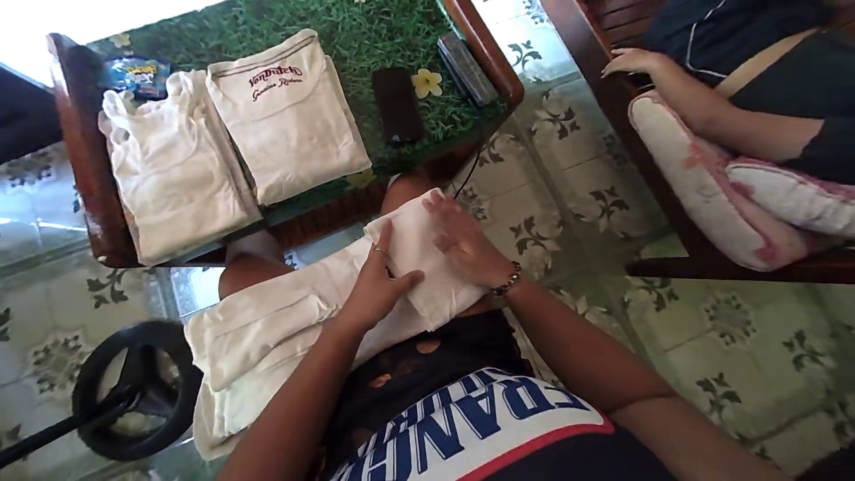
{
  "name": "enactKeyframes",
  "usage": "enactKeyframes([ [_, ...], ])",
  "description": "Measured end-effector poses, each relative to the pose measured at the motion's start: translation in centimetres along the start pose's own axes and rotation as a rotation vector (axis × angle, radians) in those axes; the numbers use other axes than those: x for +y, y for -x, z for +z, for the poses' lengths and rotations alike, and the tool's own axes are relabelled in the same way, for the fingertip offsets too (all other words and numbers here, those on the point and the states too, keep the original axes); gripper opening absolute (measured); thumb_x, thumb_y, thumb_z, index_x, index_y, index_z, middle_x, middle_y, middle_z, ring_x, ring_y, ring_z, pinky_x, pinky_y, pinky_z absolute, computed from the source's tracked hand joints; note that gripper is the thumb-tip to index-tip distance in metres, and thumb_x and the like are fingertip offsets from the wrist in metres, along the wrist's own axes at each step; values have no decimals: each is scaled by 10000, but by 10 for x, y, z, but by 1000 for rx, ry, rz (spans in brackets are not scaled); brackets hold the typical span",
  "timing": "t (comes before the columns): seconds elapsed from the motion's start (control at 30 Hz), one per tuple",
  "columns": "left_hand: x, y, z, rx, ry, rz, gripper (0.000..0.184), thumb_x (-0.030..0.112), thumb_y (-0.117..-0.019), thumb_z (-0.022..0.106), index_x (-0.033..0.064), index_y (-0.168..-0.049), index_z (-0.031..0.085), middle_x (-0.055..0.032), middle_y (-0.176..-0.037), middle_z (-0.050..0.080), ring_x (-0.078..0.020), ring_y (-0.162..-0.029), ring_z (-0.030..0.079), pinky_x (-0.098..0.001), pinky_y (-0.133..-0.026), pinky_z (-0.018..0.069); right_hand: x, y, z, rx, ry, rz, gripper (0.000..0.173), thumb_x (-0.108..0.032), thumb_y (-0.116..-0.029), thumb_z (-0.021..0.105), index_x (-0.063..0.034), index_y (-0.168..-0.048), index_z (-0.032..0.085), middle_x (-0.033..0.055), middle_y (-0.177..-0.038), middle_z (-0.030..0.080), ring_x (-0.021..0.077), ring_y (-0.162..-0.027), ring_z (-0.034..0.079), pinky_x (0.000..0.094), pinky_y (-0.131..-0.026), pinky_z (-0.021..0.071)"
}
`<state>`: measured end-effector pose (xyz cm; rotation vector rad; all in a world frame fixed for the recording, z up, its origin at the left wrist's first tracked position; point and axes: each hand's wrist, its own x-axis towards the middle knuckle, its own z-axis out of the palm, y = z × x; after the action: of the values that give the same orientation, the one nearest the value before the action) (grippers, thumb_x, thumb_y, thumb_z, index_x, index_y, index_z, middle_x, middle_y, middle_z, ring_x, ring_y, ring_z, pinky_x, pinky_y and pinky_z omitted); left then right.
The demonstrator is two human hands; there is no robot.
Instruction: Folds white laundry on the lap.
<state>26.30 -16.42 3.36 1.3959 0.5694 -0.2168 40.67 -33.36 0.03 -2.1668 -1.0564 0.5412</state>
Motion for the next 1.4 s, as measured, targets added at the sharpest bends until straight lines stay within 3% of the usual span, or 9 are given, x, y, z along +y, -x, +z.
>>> enactKeyframes([
  [0.2, 19, 20, 9, 2, 147, 158, 1060, 35, -863, 773, 203, -1649, 81, -185, -1517, 440, -206, -1089, 699, -349, -892, 623, -8, 4, -12, 49, 31, -38, 681, -609, -1052, 276, -239, -1622, 315, 29, -1704, 214, 300, -1575, 147, 691, -1191, 170],
  [0.57, -27, 2, -15, 108, -79, -93, 1055, 132, -874, 773, 231, -1652, 67, -265, -1622, 231, -296, -1172, 642, -412, -884, 597, -15, 0, 7, -114, 314, -9, 775, -720, -1005, 217, -268, -1631, 285, 24, -1722, 136, 354, -1584, 9, 768, -1159, 35],
  [0.73, -8, 20, -8, 88, -299, -61, 1067, 265, -871, 816, 177, -1654, 97, -325, -1614, 221, -395, -1276, 564, -492, -995, 529, -26, -11, 9, -146, 331, 26, 766, -691, -1014, 282, -226, -1623, 312, 50, -1713, 174, 369, -1580, 64, 748, -1182, 79],
  [0.93, -5, 13, -11, 98, -387, 10, 1008, 217, -889, 793, 29, -1629, 134, -359, -1600, 237, -470, -1452, 359, -563, -1177, 354, -31, -35, 9, -192, 251, 184, 775, -653, -1013, 394, -193, -1627, 292, 112, -1714, 135, 430, -1565, 78, 714, -1175, 194],
  [1.1, -18, 5, -4, 177, -396, 20, 1079, 246, -822, 853, 7, -1618, 165, -368, -1564, 288, -485, -1396, 420, -580, -1128, 411, -9, -59, 8, -153, 193, 223, 796, -617, -1039, 365, -116, -1639, 214, 152, -1703, 156, 380, -1556, 193, 608, -1235, 194],
  [1.17, -15, 16, 0, 274, -470, 42, 1087, 271, -792, 876, 39, -1618, 209, -362, -1592, 224, -503, -1352, 459, -580, -1068, 465, -5, -55, 6, -60, 56, 279, 803, -538, -1047, 444, -39, -1626, 199, 213, -1674, 217, 380, -1538, 252, 587, -1235, 217],
  [1.27, -8, 35, 4, 372, -662, 153, 882, 265, -806, 854, 88, -1552, 419, -342, -1504, 375, -472, -1193, 590, -557, -959, 543, 4, -26, -11, 21, -138, 434, 836, -445, -992, 636, 29, -1582, 282, 337, -1493, 455, 474, -1383, 464, 617, -1161, 338],
  [1.33, -8, 37, 3, 271, -631, 137, 753, 266, -887, 787, 76, -1530, 445, -319, -1447, 459, -441, -1176, 611, -552, -974, 537, 13, -4, -21, -66, -288, 508, 637, -381, -979, 682, 8, -1455, 512, 266, -1320, 626, 384, -1220, 614, 564, -1064, 459],
  [1.4, -15, 29, 2, 146, -514, 66, 794, 417, -928, 733, 59, -1554, 400, -321, -1455, 469, -444, -1253, 568, -573, -1045, 487, 7, 15, -27, -84, -551, 509, 388, -205, -993, 659, 9, -1310, 597, 170, -1090, 706, 238, -954, 696, 445, -867, 575],
])
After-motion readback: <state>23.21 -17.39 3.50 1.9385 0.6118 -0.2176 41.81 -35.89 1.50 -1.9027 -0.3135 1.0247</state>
